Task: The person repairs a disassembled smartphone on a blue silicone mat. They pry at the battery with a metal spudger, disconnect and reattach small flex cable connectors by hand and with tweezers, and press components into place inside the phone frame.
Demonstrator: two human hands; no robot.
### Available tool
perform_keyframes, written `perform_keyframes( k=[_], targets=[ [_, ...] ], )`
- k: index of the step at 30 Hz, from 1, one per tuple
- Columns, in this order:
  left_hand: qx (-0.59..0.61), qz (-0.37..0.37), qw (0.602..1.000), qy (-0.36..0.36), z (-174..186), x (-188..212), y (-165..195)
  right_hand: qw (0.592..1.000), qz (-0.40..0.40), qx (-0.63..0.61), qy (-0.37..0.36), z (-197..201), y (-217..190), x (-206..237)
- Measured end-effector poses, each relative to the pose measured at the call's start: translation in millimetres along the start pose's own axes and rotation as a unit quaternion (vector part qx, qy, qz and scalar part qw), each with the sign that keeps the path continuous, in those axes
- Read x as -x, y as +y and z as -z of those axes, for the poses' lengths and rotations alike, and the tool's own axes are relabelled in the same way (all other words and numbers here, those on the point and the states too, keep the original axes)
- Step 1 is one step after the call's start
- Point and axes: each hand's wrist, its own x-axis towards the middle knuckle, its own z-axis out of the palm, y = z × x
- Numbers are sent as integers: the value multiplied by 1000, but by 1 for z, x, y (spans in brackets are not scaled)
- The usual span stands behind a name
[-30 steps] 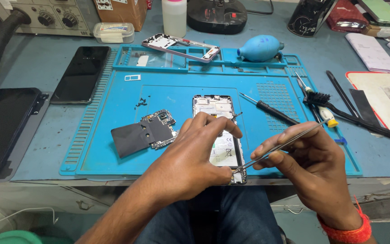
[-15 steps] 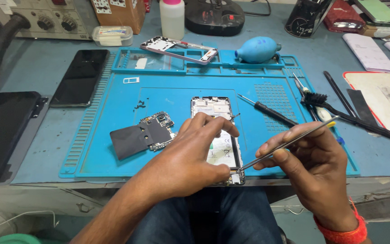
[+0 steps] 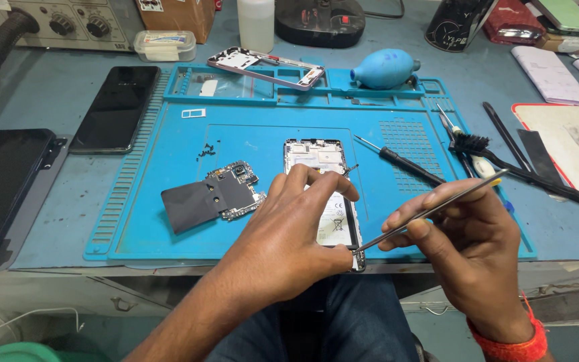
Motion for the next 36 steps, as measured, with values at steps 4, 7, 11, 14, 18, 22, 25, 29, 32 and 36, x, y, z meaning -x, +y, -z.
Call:
perform_keyframes(
  k=[4,7,11,14,18,22,25,29,32,36],
  targets=[
    [-3,-9,1000,7,-1,0,0,1000,5,-4,6,1,0,1],
    [-1,-3,1000,7,-1,0,-1,1000,4,-9,3,1,0,1],
    [-1,3,1000,2,-1,0,-1,1000,-2,-1,-1,2,0,0],
    [2,2,1000,1,-1,0,-2,1000,0,-5,2,2,0,1],
    [1,4,1000,-1,0,0,-2,1000,-3,8,5,1,0,0],
    [11,-16,1000,7,1,2,-2,1000,-1,11,4,1,0,1],
    [34,16,999,-6,1,1,-2,1000,2,5,1,1,0,1],
    [6,-8,1000,13,-2,1,-2,1000,1,14,3,2,1,1],
    [8,-8,1000,15,-3,1,-1,1000,3,12,10,1,1,2],
    [-4,-11,1000,-7,4,-4,1,1000,6,1,14,1,1,2]
  ],
)
